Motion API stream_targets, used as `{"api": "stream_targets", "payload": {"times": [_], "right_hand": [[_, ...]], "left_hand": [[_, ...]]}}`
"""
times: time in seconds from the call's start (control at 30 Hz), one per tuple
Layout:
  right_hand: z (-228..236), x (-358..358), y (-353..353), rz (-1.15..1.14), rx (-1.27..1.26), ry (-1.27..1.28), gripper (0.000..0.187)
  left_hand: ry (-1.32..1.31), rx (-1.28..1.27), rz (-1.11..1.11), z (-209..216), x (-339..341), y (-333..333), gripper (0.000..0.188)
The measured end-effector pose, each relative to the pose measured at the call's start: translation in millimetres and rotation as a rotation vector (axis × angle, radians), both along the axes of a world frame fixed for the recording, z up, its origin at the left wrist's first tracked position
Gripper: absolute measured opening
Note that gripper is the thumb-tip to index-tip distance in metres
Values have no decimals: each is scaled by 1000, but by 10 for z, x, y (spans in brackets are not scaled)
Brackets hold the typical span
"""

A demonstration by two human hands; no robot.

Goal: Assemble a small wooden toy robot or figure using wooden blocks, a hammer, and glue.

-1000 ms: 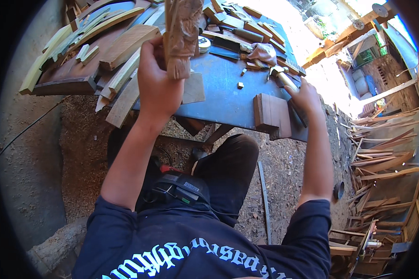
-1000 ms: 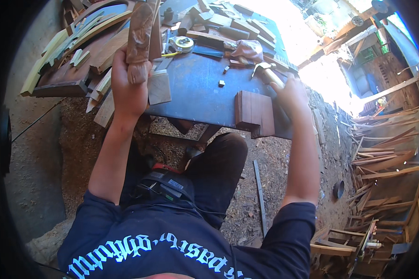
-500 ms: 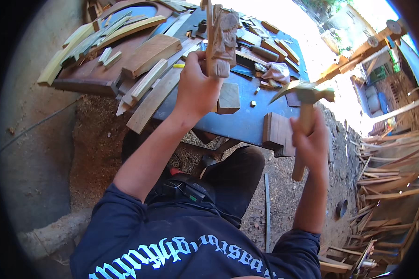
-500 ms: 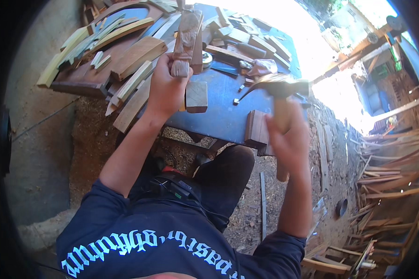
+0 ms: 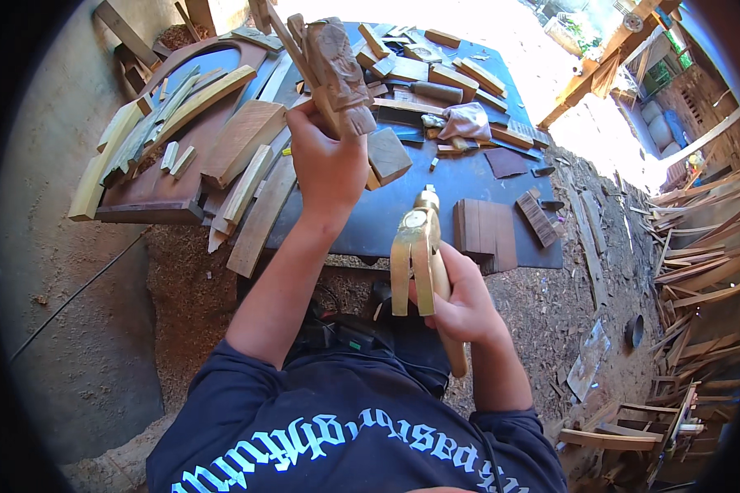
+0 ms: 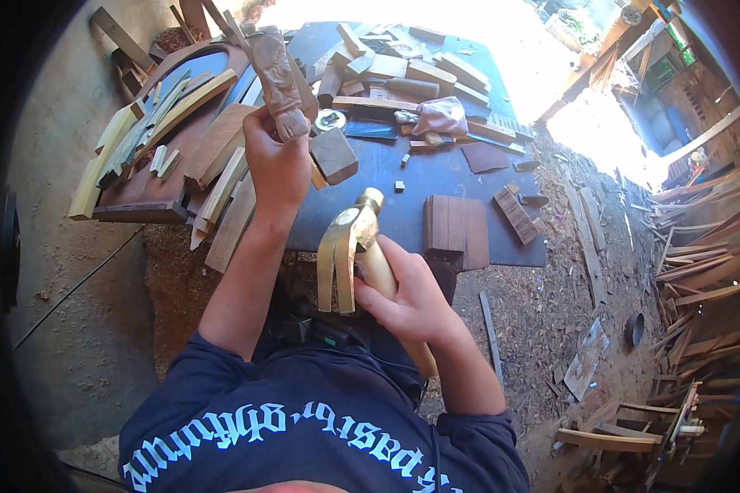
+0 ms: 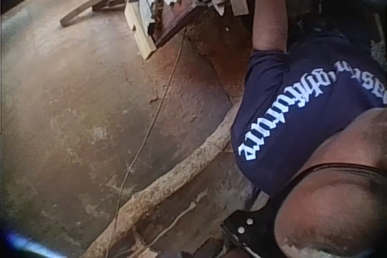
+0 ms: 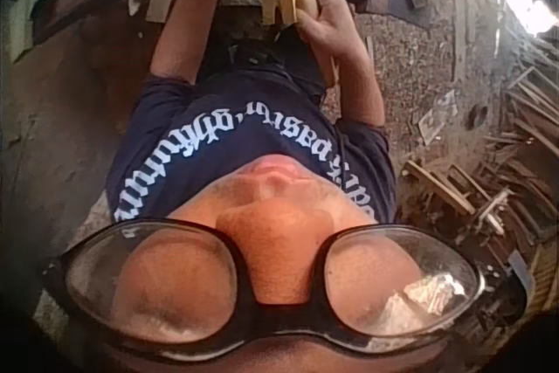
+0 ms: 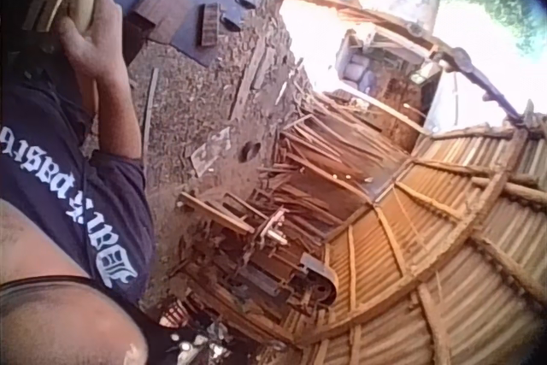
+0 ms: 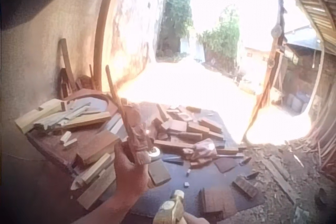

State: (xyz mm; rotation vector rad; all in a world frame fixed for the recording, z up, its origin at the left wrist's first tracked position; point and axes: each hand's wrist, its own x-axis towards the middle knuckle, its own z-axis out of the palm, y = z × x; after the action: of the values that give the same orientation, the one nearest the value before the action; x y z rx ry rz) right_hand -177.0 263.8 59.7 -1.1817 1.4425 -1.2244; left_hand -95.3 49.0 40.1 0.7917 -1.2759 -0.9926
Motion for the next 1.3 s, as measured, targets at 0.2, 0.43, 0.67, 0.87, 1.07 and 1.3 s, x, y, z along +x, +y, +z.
{"api": "stream_targets", "payload": {"times": [0.2,0.43,0.67,0.87,1.07,1.3], "right_hand": [[-241,12,-264,-355,-101,16,41],[-242,-143,-423,-316,-104,-292,59],[-548,-301,-239,-370,-28,-610,30],[-537,-362,5,-341,-43,-727,23],[-495,-409,99,-244,44,-705,24],[-277,-155,324,-232,171,-90,35]], "left_hand": [[-182,78,-66,35,152,175,45],[-502,80,-184,166,325,317,63],[-1150,-210,-214,217,295,485,53],[-1312,-362,-288,-31,279,565,49],[-1386,-485,-263,-108,381,702,45],[-1099,-602,-165,-361,916,1003,70]]}}
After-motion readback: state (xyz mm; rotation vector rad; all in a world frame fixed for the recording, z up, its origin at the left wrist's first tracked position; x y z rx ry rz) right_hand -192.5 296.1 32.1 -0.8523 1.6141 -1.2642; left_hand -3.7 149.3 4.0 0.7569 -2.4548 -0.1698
